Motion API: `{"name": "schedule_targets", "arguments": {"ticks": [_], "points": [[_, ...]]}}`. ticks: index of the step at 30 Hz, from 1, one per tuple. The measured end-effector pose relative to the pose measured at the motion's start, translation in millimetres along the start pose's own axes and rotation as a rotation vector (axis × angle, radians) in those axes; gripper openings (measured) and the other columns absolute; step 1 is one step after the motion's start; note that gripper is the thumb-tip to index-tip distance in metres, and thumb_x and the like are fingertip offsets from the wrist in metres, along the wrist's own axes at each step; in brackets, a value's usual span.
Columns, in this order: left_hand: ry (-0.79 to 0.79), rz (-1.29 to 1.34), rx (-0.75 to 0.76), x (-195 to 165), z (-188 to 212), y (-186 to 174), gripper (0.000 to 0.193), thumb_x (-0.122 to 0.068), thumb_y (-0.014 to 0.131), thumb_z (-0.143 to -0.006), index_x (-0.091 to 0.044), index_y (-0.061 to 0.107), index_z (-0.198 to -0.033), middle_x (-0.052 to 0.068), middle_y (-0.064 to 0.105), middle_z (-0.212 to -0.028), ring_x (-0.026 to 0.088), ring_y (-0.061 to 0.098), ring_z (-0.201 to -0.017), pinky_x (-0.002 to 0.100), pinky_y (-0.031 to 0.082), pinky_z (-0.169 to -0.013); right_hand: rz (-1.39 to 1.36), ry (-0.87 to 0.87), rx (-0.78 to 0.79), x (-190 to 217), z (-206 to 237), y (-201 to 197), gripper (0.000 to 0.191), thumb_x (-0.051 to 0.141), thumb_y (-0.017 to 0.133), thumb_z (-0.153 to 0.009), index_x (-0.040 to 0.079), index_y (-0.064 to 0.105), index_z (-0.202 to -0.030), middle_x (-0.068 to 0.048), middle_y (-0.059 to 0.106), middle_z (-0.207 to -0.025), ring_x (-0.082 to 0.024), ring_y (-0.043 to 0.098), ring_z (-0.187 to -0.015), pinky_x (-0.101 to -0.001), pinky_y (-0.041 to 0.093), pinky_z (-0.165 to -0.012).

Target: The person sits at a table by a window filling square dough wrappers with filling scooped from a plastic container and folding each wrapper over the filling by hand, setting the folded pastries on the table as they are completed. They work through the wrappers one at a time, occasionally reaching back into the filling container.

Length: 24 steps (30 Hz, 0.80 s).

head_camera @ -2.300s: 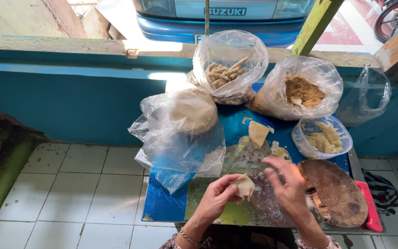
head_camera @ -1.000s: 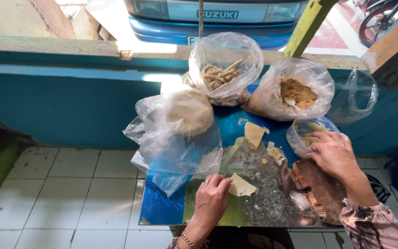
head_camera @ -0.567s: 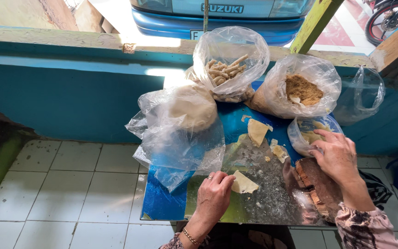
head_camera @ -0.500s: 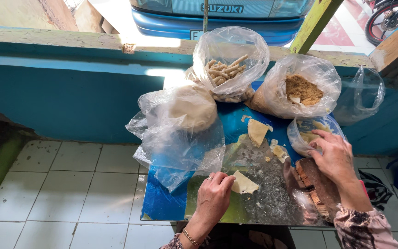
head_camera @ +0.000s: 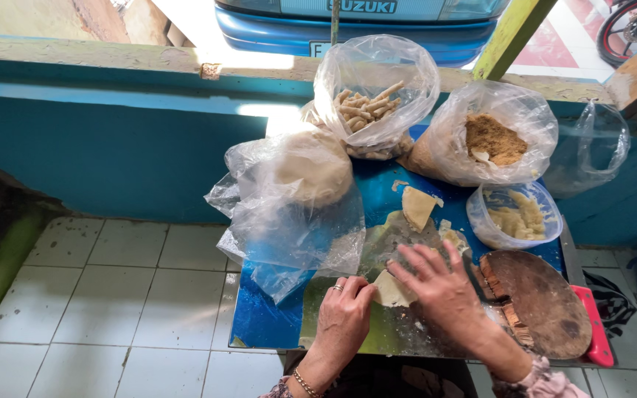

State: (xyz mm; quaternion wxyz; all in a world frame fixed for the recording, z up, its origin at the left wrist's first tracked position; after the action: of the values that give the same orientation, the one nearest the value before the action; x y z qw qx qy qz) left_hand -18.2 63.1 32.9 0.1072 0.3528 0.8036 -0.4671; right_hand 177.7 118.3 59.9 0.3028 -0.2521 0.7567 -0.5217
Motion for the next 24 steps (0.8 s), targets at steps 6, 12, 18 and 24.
{"name": "schedule_targets", "arguments": {"ticks": [6, 12, 18, 24], "points": [[0.001, 0.030, -0.033, -1.0, 0.2, -0.9, 0.021, 0.000, 0.064, -0.081, -0.003, 0.069, -0.101, 0.010, 0.064, -0.101, 0.030, 0.063, -0.094, 0.040, 0.050, -0.079, 0.064, -0.077, 0.015, 18.1, 1.5, 4.9, 0.061, 0.018, 0.061, -0.083, 0.018, 0.055, -0.143, -0.007, 0.045, -0.155, -0.029, 0.044, -0.138, -0.0564, 0.026, -0.117], [-0.006, 0.018, -0.004, -2.1, 0.9, -1.5, 0.018, -0.001, 0.065, -0.081, -0.004, 0.068, -0.099, 0.010, 0.064, -0.101, 0.030, 0.063, -0.094, 0.040, 0.050, -0.078, -0.097, 0.047, 0.020, -13.5, -6.5, 11.9, 0.073, 0.004, 0.065, -0.067, 0.035, 0.067, -0.133, -0.005, 0.051, -0.148, -0.029, 0.047, -0.132, -0.0554, 0.030, -0.111], [0.006, 0.010, -0.005, -1.8, -0.2, -1.2, 0.016, -0.001, 0.065, -0.081, -0.004, 0.067, -0.096, 0.010, 0.063, -0.100, 0.030, 0.062, -0.092, 0.040, 0.049, -0.077, -0.736, 0.299, -0.022, -31.1, -5.8, 18.7, 0.033, 0.004, 0.063, -0.077, 0.021, 0.081, -0.099, -0.004, 0.070, -0.107, -0.023, 0.068, -0.101, -0.0364, 0.054, -0.089], [-0.001, 0.008, -0.010, -0.7, -0.9, 0.3, 0.014, -0.002, 0.066, -0.082, -0.004, 0.067, -0.096, 0.010, 0.063, -0.098, 0.030, 0.062, -0.091, 0.041, 0.049, -0.076, -0.594, 0.354, 0.182, -7.5, -18.8, 32.8, 0.010, 0.008, 0.063, -0.083, 0.012, 0.070, -0.077, -0.005, 0.064, -0.089, -0.024, 0.066, -0.090, -0.0391, 0.052, -0.078]]}}
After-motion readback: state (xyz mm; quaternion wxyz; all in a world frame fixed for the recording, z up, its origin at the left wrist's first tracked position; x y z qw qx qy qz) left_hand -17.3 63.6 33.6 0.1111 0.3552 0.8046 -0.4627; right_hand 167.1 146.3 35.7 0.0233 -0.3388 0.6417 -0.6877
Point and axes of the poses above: each hand's wrist, its own z-axis away from the middle knuckle, its own y-axis out of the palm, x = y × z, the point moved 2 cm from there along -z, towards the middle knuckle
